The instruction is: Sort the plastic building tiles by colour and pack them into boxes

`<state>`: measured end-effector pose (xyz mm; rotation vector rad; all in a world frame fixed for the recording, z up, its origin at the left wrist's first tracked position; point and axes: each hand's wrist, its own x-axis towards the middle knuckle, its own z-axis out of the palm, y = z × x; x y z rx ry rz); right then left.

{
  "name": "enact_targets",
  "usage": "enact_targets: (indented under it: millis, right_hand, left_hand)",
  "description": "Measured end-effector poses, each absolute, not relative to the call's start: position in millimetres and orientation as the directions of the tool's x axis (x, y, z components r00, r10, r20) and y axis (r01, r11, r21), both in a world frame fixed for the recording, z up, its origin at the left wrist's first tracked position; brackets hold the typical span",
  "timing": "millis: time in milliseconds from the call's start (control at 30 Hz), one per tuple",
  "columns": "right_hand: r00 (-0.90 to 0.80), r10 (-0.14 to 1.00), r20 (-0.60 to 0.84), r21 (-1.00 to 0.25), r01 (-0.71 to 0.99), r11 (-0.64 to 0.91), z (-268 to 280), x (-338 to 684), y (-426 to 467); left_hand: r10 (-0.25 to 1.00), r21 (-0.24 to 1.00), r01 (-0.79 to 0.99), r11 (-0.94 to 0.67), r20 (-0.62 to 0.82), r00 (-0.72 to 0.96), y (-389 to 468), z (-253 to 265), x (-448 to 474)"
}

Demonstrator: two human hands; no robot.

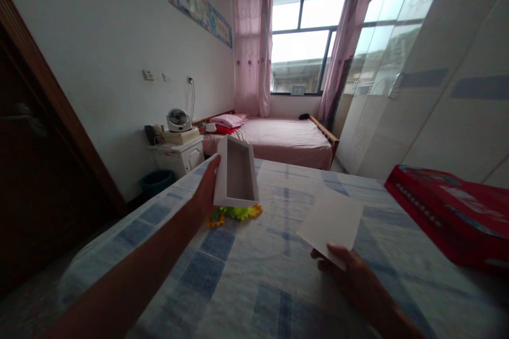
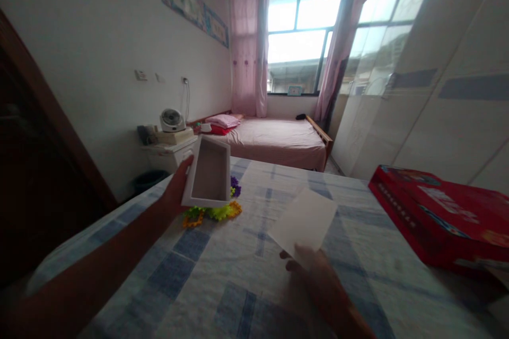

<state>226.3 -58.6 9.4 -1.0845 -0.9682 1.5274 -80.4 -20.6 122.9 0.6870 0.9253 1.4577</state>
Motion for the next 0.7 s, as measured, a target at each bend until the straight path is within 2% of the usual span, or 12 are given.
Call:
enact_targets:
  millis: [133, 267, 400, 533, 700]
  right_hand:
    - [-0.071, 0.989, -0.132, -0.959, -0.244, -0.146, 17.3, 223.5, -64.2]
    - [-0.039, 0.991, -0.126, -0.961, -0.245, -0.131, 23.8, 225.6, -69.1]
    - [-0.008, 0.994, -0.107, -0.959, -0.263, -0.105, 27.7, 225.9, -70.9]
    - [-0.059, 0.991, -0.121, -0.945, -0.298, -0.133, 35.9, 224.2, -70.0]
    - [-0.101, 0.987, -0.129, -0.958, -0.243, -0.15, 35.8, 224.1, -70.5]
  left_hand:
    - [0.943, 0.696, -0.637, 0.331, -0.228, 0.241, -24.3, 81.2, -27.0]
    - [0.897, 0.616, -0.661, 0.429, -0.202, 0.394, -28.1, 54.2, -0.7]
    - [0.893, 0.613, -0.671, 0.417, -0.137, 0.429, -30.5, 46.2, -0.7]
    - [0.892, 0.603, -0.67, 0.432, -0.179, 0.414, -25.7, 37.8, -6.1]
    - [0.896, 0.599, -0.67, 0.437, -0.229, 0.38, -24.4, 27.2, -2.8]
